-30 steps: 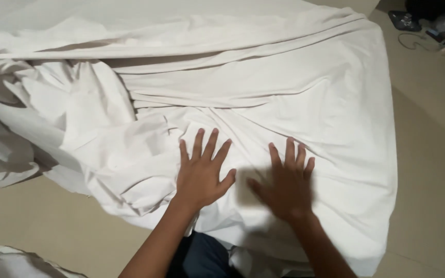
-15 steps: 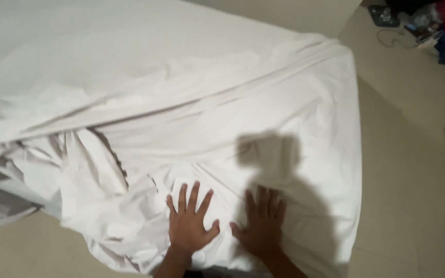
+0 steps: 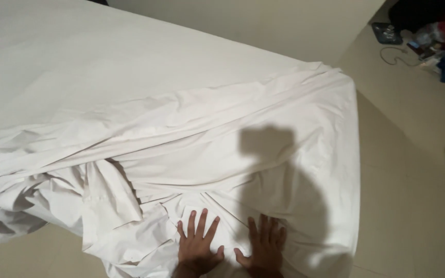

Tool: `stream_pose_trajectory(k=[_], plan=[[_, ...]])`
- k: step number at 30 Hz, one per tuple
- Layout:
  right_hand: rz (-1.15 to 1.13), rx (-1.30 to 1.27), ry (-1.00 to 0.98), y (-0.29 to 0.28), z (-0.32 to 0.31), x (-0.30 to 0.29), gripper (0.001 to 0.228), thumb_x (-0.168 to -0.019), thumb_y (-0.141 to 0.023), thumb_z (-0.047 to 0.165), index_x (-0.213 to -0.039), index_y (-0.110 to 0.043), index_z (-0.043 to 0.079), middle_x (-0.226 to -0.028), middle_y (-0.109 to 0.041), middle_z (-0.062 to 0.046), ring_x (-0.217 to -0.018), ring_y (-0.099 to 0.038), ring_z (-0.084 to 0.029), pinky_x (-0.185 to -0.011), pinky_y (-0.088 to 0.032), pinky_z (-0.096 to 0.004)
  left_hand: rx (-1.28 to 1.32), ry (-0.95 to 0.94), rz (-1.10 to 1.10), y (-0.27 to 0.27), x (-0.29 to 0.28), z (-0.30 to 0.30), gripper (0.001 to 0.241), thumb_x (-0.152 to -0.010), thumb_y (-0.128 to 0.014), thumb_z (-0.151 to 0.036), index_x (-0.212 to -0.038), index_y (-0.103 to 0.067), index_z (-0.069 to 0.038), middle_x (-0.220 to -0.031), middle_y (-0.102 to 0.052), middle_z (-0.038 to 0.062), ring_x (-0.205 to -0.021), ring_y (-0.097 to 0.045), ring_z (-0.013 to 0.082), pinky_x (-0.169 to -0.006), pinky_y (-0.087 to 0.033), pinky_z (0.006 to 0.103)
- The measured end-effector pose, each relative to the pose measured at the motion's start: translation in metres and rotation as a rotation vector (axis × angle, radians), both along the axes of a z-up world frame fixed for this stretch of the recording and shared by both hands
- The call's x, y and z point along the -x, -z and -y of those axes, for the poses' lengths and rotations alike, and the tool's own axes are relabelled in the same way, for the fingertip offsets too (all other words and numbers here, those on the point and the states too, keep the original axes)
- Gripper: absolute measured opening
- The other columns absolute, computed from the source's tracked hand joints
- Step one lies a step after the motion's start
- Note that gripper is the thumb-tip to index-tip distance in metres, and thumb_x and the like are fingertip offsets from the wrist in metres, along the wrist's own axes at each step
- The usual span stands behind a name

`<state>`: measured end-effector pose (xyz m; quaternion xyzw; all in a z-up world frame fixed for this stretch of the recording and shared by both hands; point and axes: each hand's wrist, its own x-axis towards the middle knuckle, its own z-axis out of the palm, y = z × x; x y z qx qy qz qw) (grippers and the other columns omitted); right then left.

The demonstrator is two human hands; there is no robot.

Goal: The person puts a white fitted sheet onto a mattress. They first gather and untangle the crumpled sheet, stretch it over one corner of the mattress, then work around the bed pulling and tucking the elastic edges over the remaining corners and smoothing the fabric over the surface.

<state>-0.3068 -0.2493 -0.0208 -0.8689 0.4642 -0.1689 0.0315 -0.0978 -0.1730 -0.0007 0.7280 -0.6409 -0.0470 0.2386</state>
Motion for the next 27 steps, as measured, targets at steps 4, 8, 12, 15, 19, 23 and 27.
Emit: stream_pose_trajectory(k=[4,8,12,15,19,23,27], plan=[[0.005,0.026,-0.004,-0.005,-0.005,0.004,0.110,-0.063,-0.074,0.064,-0.153,-0.033,0.016,-0.155,-0.030,-0.027,-0.141,-0.026,-0.055,-0.108,-0.017,-0.076,-0.104,0.009,-0.009,0.006,0.004,-0.004,0.094,-0.065,-0.078,-0.045,-0.151,-0.048,-0.026,-0.165,-0.026,0.015,-0.151,-0.017,0.0465,-0.106,-0.011,0.0800],[-0.007,-0.037,-0.015,-0.015,-0.003,0.004,0.108,-0.068,-0.075,0.062,-0.156,-0.033,0.014,-0.163,-0.024,-0.027,-0.146,-0.020,-0.053,-0.112,-0.013,-0.073,0.027,-0.033,0.061,0.016,0.006,-0.004,0.085,-0.070,-0.070,-0.051,-0.148,-0.047,-0.027,-0.162,-0.028,0.013,-0.148,-0.019,0.0436,-0.109,-0.013,0.0779],[0.001,-0.024,0.000,-0.016,-0.014,0.010,0.102,-0.075,-0.073,0.062,-0.156,-0.034,0.014,-0.163,-0.021,-0.026,-0.150,-0.017,-0.050,-0.115,-0.013,-0.071,-0.008,-0.036,0.073,0.008,0.011,-0.013,0.082,-0.075,-0.065,-0.054,-0.151,-0.045,-0.029,-0.165,-0.027,0.011,-0.153,-0.018,0.0416,-0.114,-0.012,0.0754],[-0.071,-0.159,0.020,-0.033,-0.016,0.010,0.098,-0.076,-0.072,0.064,-0.155,-0.035,0.020,-0.166,-0.020,-0.022,-0.152,-0.015,-0.047,-0.118,-0.012,-0.069,-0.156,-0.024,0.071,-0.001,0.012,-0.016,0.082,-0.080,-0.064,-0.057,-0.154,-0.040,-0.029,-0.166,-0.021,0.012,-0.153,-0.012,0.0422,-0.114,-0.007,0.0756],[0.018,0.015,-0.055,-0.012,-0.033,0.016,0.097,-0.082,-0.066,0.066,-0.160,-0.033,0.020,-0.168,-0.021,-0.022,-0.154,-0.017,-0.046,-0.118,-0.013,-0.069,-0.226,-0.010,0.060,-0.010,0.008,-0.030,0.082,-0.085,-0.060,-0.060,-0.157,-0.036,-0.029,-0.169,-0.015,0.012,-0.155,-0.006,0.0409,-0.116,-0.005,0.0732],[-0.207,-0.211,0.096,-0.021,-0.063,0.026,0.094,-0.089,-0.056,0.071,-0.162,-0.023,0.021,-0.170,-0.010,-0.020,-0.156,-0.010,-0.044,-0.115,-0.011,-0.072,-0.244,0.022,0.036,-0.010,0.014,-0.042,0.089,-0.087,-0.059,-0.066,-0.162,-0.027,-0.027,-0.172,-0.004,0.012,-0.157,0.002,0.0395,-0.119,0.000,0.0689],[-0.201,-0.153,0.092,-0.003,-0.065,0.033,0.101,-0.086,-0.054,0.077,-0.161,-0.021,0.018,-0.169,-0.010,-0.020,-0.154,-0.012,-0.044,-0.114,-0.012,-0.075,-0.357,0.054,0.043,-0.033,0.015,-0.049,0.106,-0.078,-0.062,-0.074,-0.164,-0.019,-0.029,-0.173,0.003,0.010,-0.158,0.008,0.0379,-0.121,0.003,0.0660]])
